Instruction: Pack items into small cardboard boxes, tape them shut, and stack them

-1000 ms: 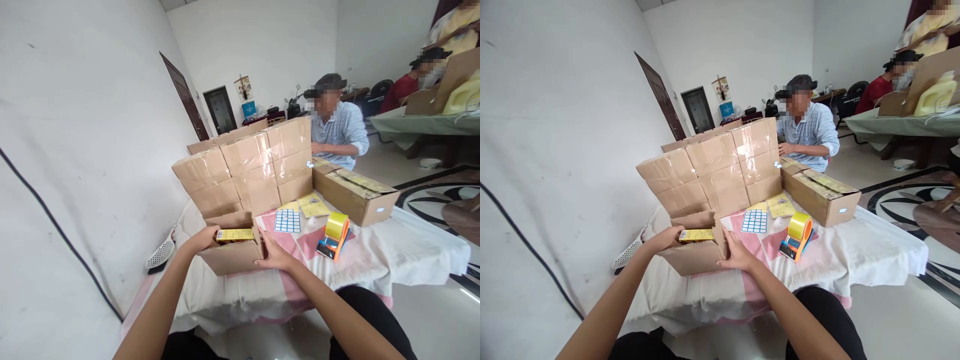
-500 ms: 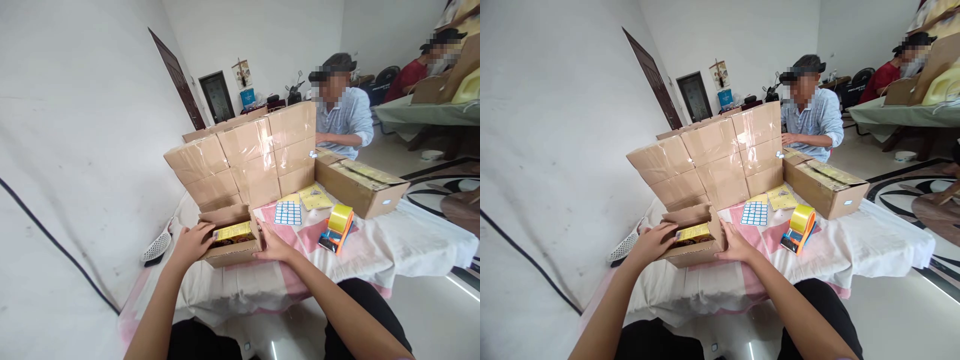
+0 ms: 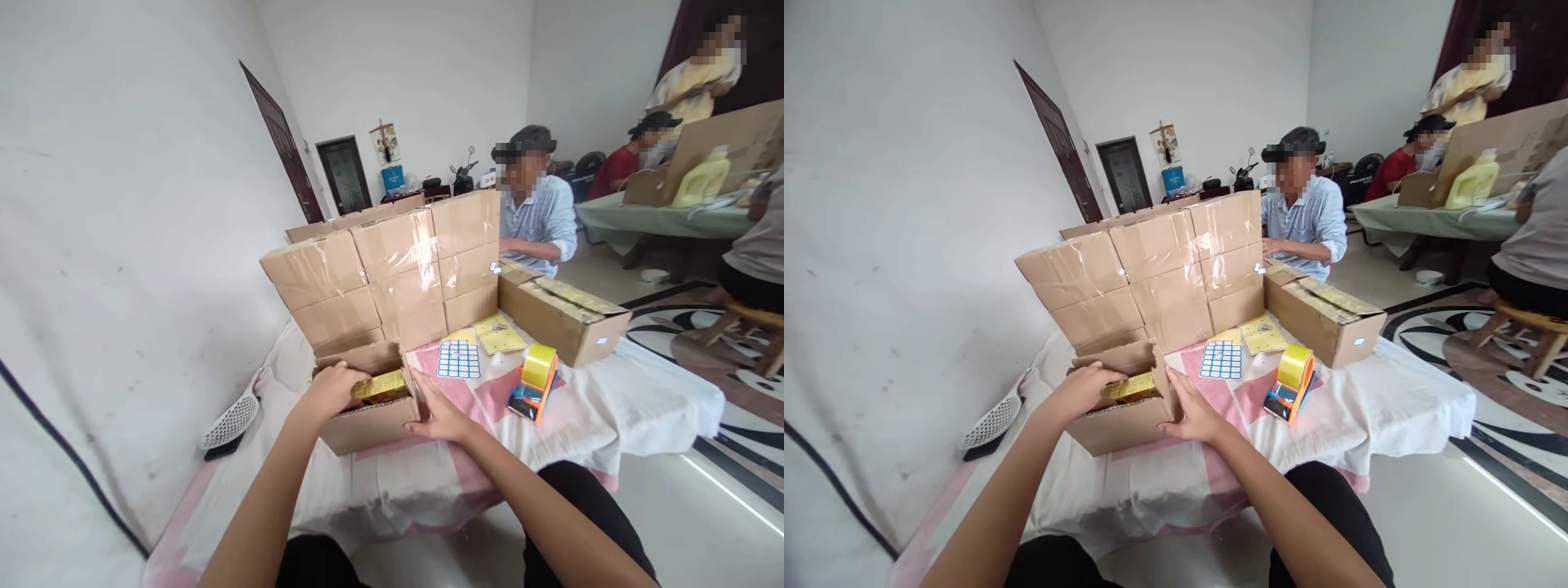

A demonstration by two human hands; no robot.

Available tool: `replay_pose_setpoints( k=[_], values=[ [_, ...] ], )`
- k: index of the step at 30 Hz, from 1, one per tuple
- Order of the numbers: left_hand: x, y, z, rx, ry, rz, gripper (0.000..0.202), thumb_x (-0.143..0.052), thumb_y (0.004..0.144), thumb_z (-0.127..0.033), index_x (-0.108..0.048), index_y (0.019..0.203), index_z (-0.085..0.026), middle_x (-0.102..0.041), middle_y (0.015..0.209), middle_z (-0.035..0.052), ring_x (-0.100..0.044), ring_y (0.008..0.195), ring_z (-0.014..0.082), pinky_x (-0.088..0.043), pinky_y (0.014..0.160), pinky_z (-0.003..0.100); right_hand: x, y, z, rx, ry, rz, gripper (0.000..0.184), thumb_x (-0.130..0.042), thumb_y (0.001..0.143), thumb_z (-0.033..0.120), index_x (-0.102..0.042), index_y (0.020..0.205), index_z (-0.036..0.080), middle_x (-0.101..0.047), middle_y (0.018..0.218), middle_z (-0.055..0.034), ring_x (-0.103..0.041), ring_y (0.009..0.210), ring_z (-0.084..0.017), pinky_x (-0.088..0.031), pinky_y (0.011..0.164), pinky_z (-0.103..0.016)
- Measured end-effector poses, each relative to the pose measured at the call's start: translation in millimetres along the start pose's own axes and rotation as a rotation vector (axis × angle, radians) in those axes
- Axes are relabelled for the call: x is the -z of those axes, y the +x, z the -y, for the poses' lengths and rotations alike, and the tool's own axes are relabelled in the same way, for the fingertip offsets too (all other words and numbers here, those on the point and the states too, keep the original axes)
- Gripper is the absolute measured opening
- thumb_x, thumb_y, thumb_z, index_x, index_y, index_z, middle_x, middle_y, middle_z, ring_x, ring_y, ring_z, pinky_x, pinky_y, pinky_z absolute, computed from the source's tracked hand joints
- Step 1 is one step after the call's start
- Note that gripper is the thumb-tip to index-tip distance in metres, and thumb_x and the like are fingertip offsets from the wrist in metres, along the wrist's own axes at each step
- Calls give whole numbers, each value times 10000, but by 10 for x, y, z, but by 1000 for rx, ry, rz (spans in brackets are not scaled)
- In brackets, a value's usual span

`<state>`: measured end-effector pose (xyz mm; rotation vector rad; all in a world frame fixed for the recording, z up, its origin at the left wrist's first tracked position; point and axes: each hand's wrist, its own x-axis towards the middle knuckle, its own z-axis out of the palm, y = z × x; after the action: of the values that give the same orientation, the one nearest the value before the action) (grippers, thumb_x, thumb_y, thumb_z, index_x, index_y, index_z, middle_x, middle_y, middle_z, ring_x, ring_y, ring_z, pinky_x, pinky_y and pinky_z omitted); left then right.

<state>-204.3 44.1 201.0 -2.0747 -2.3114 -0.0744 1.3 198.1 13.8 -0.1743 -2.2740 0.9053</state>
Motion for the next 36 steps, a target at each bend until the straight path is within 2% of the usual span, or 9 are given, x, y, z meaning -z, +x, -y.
replay_pose_setpoints(
  k=[2, 6, 13, 20, 26, 31, 34, 36],
  values=[
    [-31, 69, -22, 8, 36, -3, 372, -739, 699, -197, -791, 1040, -338, -746, 943, 75, -653, 909, 275, -424, 745, 313, -7, -3, -18, -15, 1, 0, 1220, -825, 746, 454, -21, 1634, 226, -227, 1651, -199, -234, 1533, -376, -255, 1238, -572],
    [-65, 21, 5, 23, 59, -6, 300, -700, 767, -271, -781, 1043, -356, -727, 940, 71, -649, 871, 268, -410, 725, 321, -12, 0, -24, -21, 8, 2, 1226, -837, 730, 435, -32, 1632, 234, -230, 1648, -190, -229, 1536, -366, -247, 1245, -558],
    [-38, -53, -61, -72, 47, -35, 297, -592, 811, -201, -789, 961, -365, -740, 832, 43, -588, 932, 280, -371, 738, 349, 7, 14, 42, -39, 38, -12, 1237, -848, 710, 408, -37, 1631, 255, -217, 1654, -168, -223, 1539, -349, -248, 1248, -540],
    [-73, -107, -53, -78, 37, -65, 337, -597, 792, -180, -776, 1002, -373, -782, 1011, 11, -584, 977, 286, -380, 759, 358, 14, 11, 61, -35, 50, -2, 1220, -847, 703, 392, -61, 1627, 263, -235, 1648, -165, -241, 1531, -360, -252, 1241, -539],
    [-121, -105, 16, -2, -10, -50, 345, -644, 742, -190, -778, 1018, -348, -781, 1027, 12, -610, 1004, 297, -401, 770, 355, 18, 26, 60, -32, 59, 4, 1218, -845, 702, 413, -66, 1628, 268, -248, 1641, -161, -256, 1519, -372, -262, 1232, -542],
    [-170, -67, 27, -8, -55, -61, 340, -647, 741, -206, -786, 1018, -348, -781, 1023, 9, -609, 970, 293, -417, 764, 360, 30, 30, 65, -32, 56, 5, 1224, -848, 697, 422, -66, 1628, 272, -260, 1636, -159, -263, 1514, -378, -269, 1227, -549],
    [-160, -86, 59, -28, -117, -75, 291, -689, 763, -276, -795, 1023, -354, -779, 1062, 11, -615, 1015, 301, -451, 817, 375, 31, 28, 78, -46, 40, 21, 1238, -842, 701, 409, -40, 1632, 263, -231, 1650, -162, -231, 1530, -380, -251, 1237, -552],
    [-141, -170, 165, -41, -189, -141, 300, -693, 810, -390, -783, 1092, -343, -752, 1184, 23, -605, 1122, 304, -463, 928, 393, 32, 30, 98, -53, 17, 32, 1230, -826, 720, 411, -21, 1636, 252, -142, 1682, -166, -155, 1558, -384, -219, 1248, -561]
  ],
)
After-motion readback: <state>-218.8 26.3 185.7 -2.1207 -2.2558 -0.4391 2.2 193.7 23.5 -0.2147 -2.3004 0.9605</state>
